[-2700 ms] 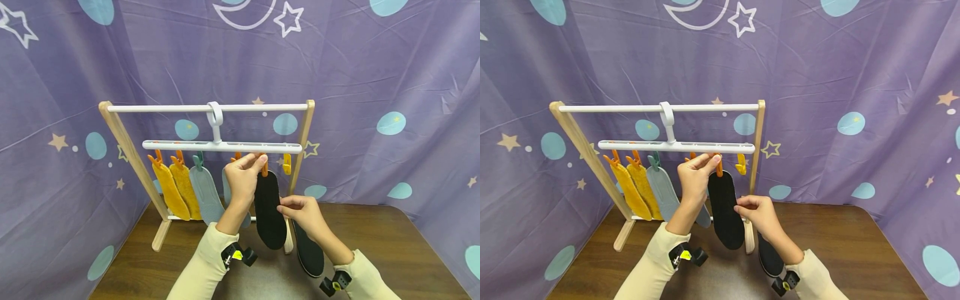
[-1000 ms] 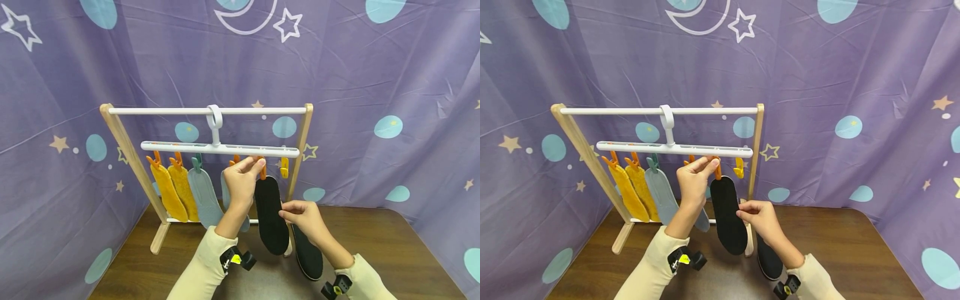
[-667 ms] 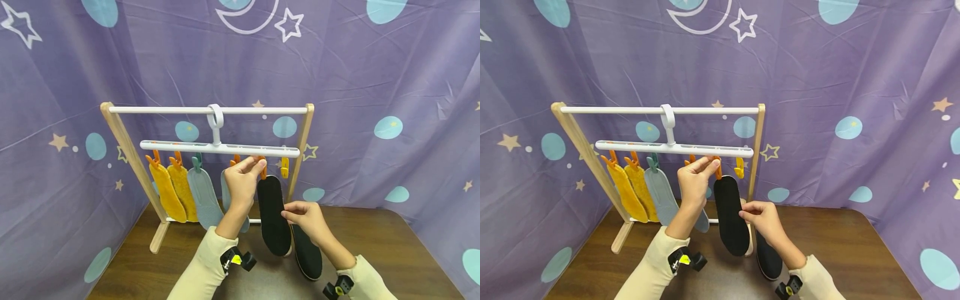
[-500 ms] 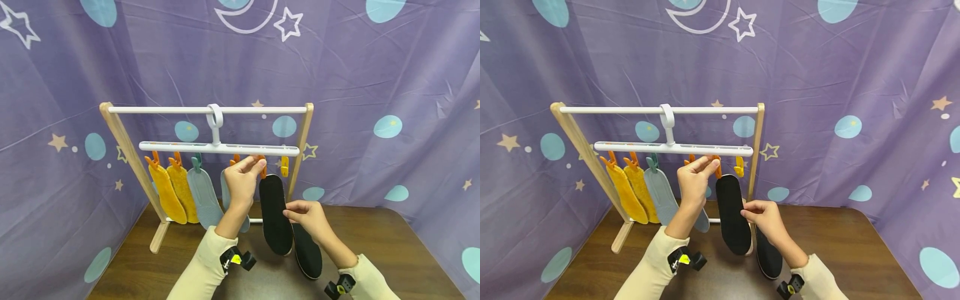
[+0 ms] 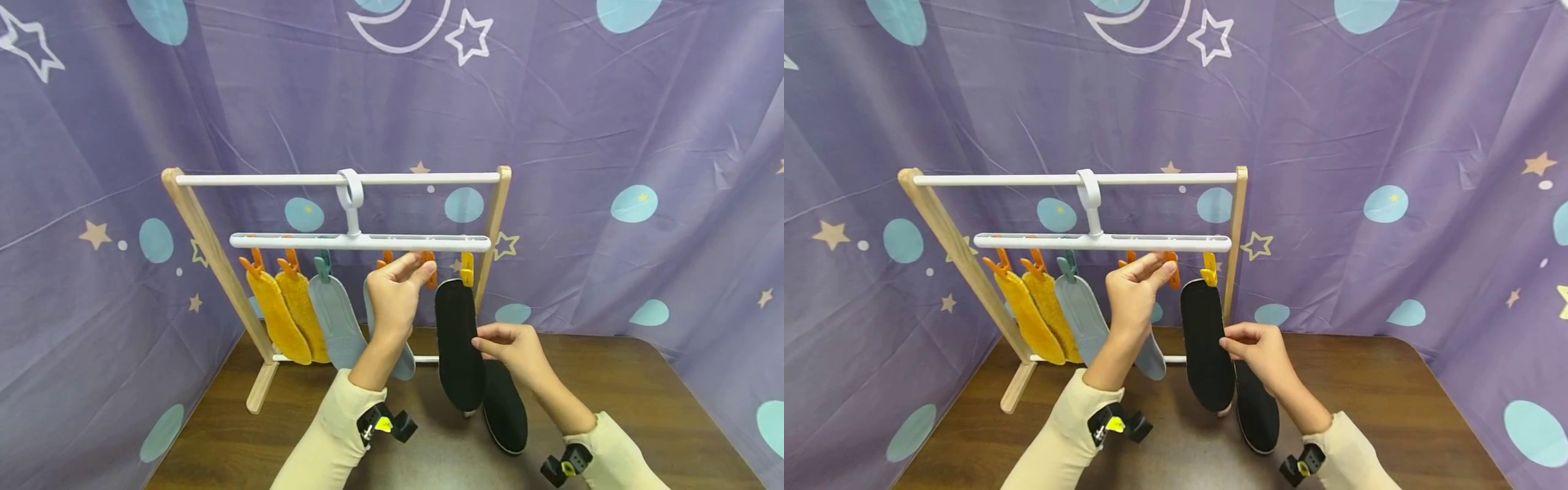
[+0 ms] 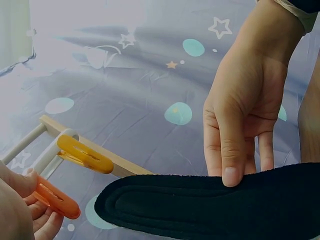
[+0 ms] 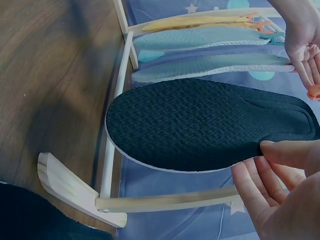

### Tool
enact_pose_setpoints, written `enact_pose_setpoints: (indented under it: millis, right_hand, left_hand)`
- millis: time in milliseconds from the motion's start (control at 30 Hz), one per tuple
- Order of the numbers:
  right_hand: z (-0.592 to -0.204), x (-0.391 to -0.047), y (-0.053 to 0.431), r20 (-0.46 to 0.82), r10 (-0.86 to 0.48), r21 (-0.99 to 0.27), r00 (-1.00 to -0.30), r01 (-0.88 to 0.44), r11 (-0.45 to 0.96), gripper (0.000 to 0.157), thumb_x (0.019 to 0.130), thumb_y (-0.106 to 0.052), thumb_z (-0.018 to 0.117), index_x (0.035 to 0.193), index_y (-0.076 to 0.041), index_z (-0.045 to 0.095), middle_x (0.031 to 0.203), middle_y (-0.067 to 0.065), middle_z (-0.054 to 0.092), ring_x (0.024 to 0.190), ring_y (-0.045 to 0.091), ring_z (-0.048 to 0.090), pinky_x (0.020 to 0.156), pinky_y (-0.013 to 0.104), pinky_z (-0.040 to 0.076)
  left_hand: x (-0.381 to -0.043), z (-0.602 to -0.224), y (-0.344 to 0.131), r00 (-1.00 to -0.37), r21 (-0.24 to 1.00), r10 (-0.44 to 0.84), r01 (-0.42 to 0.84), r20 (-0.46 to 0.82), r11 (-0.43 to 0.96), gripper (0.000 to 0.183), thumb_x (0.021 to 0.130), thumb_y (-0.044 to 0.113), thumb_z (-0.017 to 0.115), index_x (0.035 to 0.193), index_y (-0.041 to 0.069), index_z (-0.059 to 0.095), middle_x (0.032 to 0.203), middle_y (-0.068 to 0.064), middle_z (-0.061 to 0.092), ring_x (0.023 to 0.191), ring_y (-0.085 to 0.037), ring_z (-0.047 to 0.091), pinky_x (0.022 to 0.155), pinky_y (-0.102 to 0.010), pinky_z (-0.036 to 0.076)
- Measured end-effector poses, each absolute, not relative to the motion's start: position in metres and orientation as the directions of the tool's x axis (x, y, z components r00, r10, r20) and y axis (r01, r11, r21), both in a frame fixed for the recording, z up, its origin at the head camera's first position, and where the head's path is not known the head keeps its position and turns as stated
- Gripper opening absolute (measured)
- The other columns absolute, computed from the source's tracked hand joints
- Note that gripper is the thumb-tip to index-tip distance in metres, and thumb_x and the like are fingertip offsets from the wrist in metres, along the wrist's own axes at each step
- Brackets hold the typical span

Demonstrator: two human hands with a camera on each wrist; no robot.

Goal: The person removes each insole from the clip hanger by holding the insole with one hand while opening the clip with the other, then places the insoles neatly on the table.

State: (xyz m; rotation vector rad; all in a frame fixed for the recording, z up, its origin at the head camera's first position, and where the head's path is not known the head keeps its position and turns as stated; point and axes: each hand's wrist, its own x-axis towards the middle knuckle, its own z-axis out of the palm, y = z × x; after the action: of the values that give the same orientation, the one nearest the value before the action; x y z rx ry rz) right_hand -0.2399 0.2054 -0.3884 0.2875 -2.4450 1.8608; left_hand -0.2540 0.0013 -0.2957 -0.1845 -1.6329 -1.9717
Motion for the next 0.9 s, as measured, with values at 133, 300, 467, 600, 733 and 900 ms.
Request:
enact_pose_setpoints:
  millis: [133,300,467,600,733,900]
  right_hand:
    - [-0.387,-0.242,0.209,0.161,-0.117,-0.945,-0.980,-0.187,0.267,0.027,0.088,-0.008,0.079,0.107,0.010,0.073,0.100,0.018,0.077,0.081,0.004,0.072,0.075,0.031,0.064]
    - [-0.387,-0.242,0.213,0.177,-0.115,-0.937,-0.978,-0.203,0.284,0.027,0.088,-0.008,0.079,0.107,0.010,0.074,0.100,0.018,0.077,0.080,0.004,0.072,0.073,0.029,0.064]
    - [-0.390,-0.243,0.217,0.172,-0.098,-0.942,-0.980,-0.193,0.276,0.027,0.088,-0.009,0.079,0.107,0.009,0.074,0.102,0.019,0.077,0.081,0.003,0.072,0.073,0.028,0.063]
    - [-0.392,-0.243,0.221,0.180,-0.084,-0.944,-0.980,-0.196,0.263,0.028,0.088,-0.008,0.079,0.108,0.011,0.073,0.100,0.019,0.077,0.079,0.004,0.073,0.072,0.027,0.063]
    - [-0.393,-0.243,0.223,0.179,-0.068,-0.944,-0.981,-0.191,0.268,0.028,0.088,-0.008,0.079,0.107,0.011,0.073,0.096,0.012,0.078,0.076,0.006,0.073,0.072,0.027,0.063]
    - [-0.394,-0.242,0.225,0.174,-0.062,-0.952,-0.983,-0.184,0.244,0.030,0.087,-0.008,0.080,0.108,0.012,0.072,0.092,0.003,0.078,0.077,0.004,0.073,0.073,0.029,0.064]
  left_hand:
    - [-0.253,-0.294,0.000,-0.830,0.860,-0.327,0.502,0.452,-0.087,0.023,0.080,-0.005,0.082,0.102,-0.010,0.076,0.097,-0.027,0.076,0.079,-0.011,0.073,0.070,-0.015,0.058]
    - [-0.252,-0.292,0.000,-0.828,0.859,-0.325,0.505,0.457,-0.079,0.023,0.080,-0.006,0.082,0.102,-0.010,0.077,0.097,-0.027,0.076,0.081,-0.016,0.075,0.071,-0.018,0.059]
    - [-0.250,-0.291,0.000,-0.829,0.860,-0.323,0.504,0.456,-0.079,0.023,0.080,-0.006,0.081,0.102,-0.010,0.076,0.097,-0.027,0.075,0.082,-0.019,0.075,0.072,-0.019,0.060]
    - [-0.249,-0.291,0.001,-0.831,0.863,-0.322,0.500,0.453,-0.075,0.023,0.080,-0.007,0.081,0.102,-0.011,0.076,0.097,-0.027,0.076,0.082,-0.018,0.075,0.072,-0.018,0.059]
    - [-0.249,-0.291,0.001,-0.837,0.868,-0.320,0.490,0.444,-0.079,0.023,0.080,-0.007,0.081,0.102,-0.011,0.076,0.097,-0.027,0.075,0.080,-0.014,0.074,0.072,-0.018,0.059]
    - [-0.248,-0.292,0.001,-0.839,0.870,-0.320,0.487,0.440,-0.078,0.022,0.080,-0.007,0.081,0.102,-0.011,0.076,0.097,-0.027,0.075,0.078,-0.011,0.073,0.072,-0.018,0.060]
